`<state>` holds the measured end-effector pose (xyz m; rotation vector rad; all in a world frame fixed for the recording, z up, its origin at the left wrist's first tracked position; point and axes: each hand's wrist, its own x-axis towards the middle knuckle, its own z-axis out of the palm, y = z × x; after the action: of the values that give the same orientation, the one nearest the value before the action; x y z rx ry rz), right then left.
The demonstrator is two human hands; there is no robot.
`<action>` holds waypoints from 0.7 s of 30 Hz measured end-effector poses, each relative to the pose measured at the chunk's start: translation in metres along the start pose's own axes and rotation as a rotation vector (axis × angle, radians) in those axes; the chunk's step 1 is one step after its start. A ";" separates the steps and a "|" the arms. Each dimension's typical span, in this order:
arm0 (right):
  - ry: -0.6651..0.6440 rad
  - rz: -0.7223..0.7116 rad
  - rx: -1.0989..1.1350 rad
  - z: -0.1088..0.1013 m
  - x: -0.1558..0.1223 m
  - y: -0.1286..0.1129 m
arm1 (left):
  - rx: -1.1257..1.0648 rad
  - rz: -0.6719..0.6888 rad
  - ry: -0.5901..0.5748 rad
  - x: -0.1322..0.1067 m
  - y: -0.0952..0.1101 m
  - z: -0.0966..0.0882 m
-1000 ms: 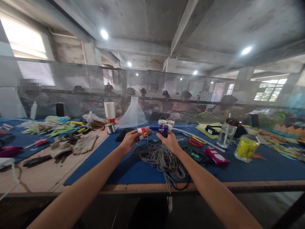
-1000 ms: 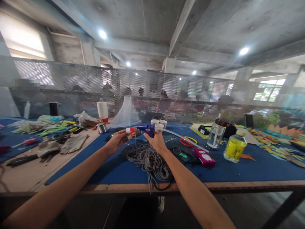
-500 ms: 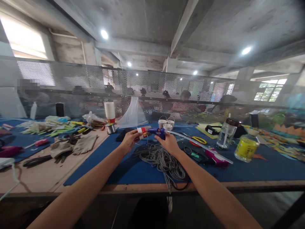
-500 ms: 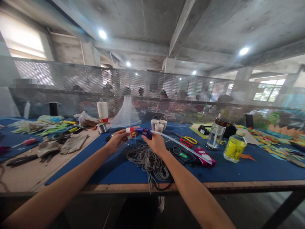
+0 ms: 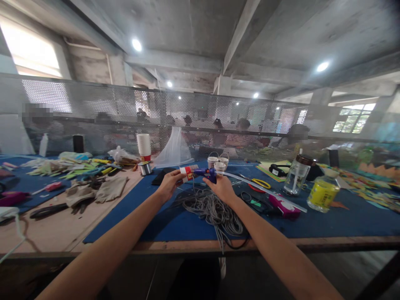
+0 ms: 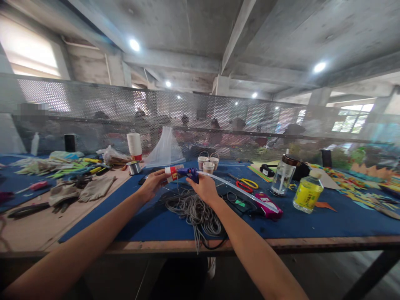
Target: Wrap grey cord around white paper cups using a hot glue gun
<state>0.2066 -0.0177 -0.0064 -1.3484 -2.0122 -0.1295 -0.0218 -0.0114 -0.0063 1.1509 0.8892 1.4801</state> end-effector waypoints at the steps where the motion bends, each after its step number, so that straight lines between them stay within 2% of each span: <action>1: -0.002 -0.001 -0.001 0.000 0.000 0.000 | 0.001 -0.001 0.000 0.000 0.000 0.000; 11: 0.000 -0.006 -0.014 -0.002 -0.001 -0.002 | 0.009 -0.002 -0.006 0.003 -0.004 -0.003; 21: 0.011 -0.011 -0.034 -0.001 0.000 -0.001 | -0.003 -0.008 -0.005 -0.001 0.001 0.001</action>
<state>0.2063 -0.0186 -0.0054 -1.3546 -2.0172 -0.1760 -0.0214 -0.0126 -0.0053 1.1476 0.8868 1.4707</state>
